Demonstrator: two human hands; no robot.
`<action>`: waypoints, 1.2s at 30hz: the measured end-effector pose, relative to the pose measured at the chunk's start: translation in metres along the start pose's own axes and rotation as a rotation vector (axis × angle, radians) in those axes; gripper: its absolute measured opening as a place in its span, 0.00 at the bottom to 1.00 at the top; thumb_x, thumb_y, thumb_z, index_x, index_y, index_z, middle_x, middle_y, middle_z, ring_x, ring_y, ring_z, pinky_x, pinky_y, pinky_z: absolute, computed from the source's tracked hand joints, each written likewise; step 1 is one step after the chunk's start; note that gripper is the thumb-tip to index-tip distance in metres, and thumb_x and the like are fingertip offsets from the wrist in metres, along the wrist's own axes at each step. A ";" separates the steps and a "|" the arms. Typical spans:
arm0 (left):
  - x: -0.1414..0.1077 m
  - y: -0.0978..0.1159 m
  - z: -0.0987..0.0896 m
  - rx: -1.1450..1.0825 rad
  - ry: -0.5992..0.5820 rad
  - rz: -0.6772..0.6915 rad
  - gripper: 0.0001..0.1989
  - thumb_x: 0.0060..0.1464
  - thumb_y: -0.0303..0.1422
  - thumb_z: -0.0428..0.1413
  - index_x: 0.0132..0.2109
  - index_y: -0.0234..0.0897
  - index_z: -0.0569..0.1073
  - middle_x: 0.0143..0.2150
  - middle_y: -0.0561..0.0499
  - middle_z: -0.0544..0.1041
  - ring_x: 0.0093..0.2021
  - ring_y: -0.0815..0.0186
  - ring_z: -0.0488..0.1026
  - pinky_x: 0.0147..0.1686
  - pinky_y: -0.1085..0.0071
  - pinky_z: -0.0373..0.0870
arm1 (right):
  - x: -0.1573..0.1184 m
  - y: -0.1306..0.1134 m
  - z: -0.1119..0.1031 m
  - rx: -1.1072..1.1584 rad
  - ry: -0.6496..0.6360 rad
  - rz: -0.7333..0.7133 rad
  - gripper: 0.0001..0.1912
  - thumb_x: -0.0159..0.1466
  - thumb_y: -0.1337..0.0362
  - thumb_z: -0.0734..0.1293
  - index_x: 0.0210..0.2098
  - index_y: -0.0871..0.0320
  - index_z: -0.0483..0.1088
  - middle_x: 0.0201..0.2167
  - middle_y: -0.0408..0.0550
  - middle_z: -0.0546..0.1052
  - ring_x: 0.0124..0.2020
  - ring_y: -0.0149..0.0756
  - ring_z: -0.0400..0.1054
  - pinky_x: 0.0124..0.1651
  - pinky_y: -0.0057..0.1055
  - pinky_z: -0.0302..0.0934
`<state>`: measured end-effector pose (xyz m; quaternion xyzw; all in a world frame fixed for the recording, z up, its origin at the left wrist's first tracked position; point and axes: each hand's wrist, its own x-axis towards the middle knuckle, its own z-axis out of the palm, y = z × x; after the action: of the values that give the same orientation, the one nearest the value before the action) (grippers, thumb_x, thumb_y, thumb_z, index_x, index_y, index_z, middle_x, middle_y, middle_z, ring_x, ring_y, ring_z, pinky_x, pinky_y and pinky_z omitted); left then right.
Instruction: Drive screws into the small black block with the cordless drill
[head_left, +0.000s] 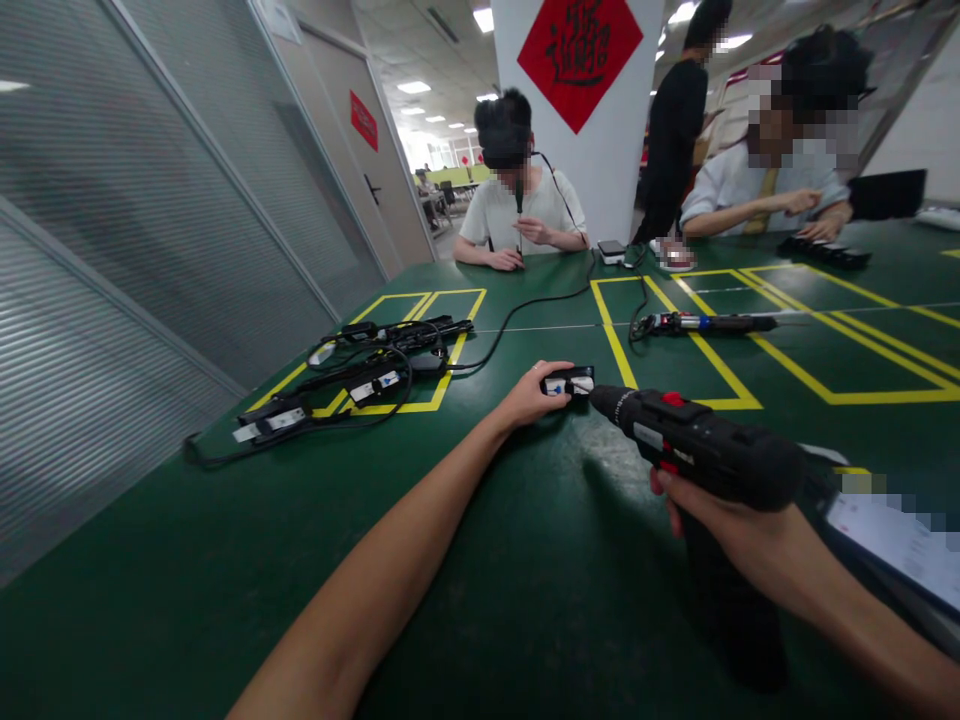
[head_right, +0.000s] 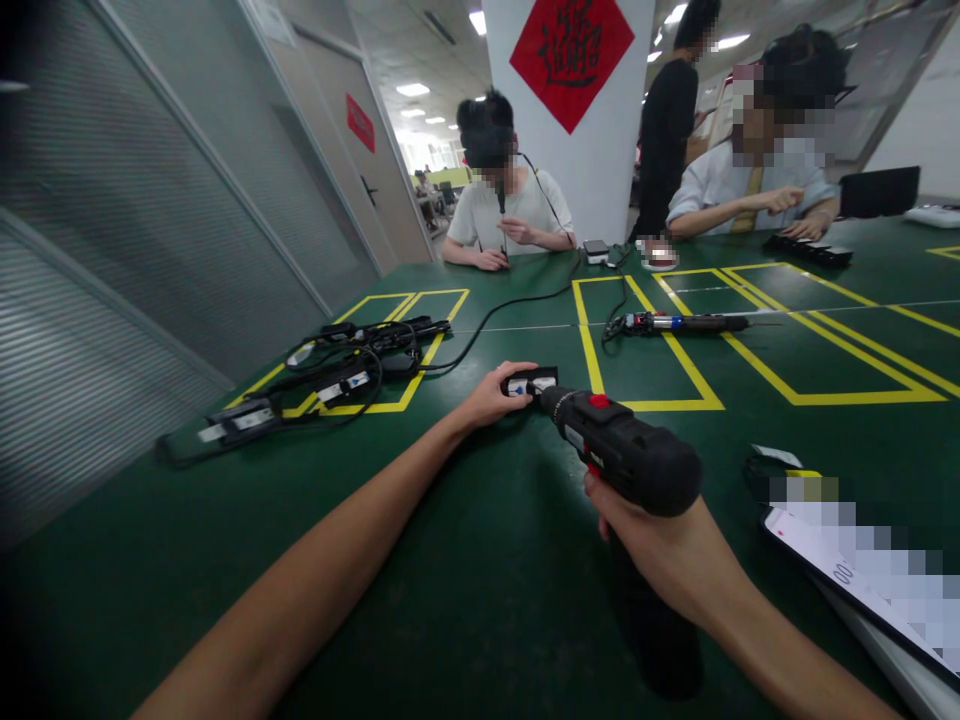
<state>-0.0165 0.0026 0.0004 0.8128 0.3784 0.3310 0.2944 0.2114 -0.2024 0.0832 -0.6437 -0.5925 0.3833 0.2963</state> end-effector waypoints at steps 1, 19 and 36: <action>0.000 0.000 0.000 0.001 -0.002 -0.004 0.28 0.47 0.33 0.58 0.57 0.40 0.67 0.52 0.46 0.68 0.49 0.62 0.68 0.53 0.63 0.64 | 0.000 -0.001 0.000 -0.005 0.002 0.001 0.18 0.61 0.52 0.63 0.20 0.55 0.69 0.21 0.45 0.74 0.23 0.36 0.68 0.26 0.33 0.61; -0.001 0.003 0.000 0.017 0.000 -0.014 0.28 0.47 0.31 0.57 0.58 0.40 0.67 0.51 0.47 0.68 0.50 0.61 0.68 0.52 0.62 0.65 | 0.000 0.000 0.002 0.104 0.044 -0.001 0.16 0.60 0.50 0.63 0.36 0.53 0.76 0.22 0.45 0.77 0.27 0.41 0.72 0.27 0.35 0.63; -0.002 0.003 -0.001 0.006 0.002 -0.020 0.28 0.47 0.32 0.57 0.58 0.40 0.67 0.52 0.46 0.68 0.50 0.61 0.68 0.53 0.62 0.64 | 0.000 -0.002 -0.001 0.054 -0.003 0.023 0.17 0.61 0.49 0.62 0.32 0.54 0.74 0.24 0.45 0.76 0.30 0.40 0.71 0.29 0.34 0.62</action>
<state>-0.0165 -0.0004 0.0025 0.8096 0.3878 0.3275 0.2948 0.2114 -0.2017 0.0853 -0.6415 -0.5750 0.4034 0.3083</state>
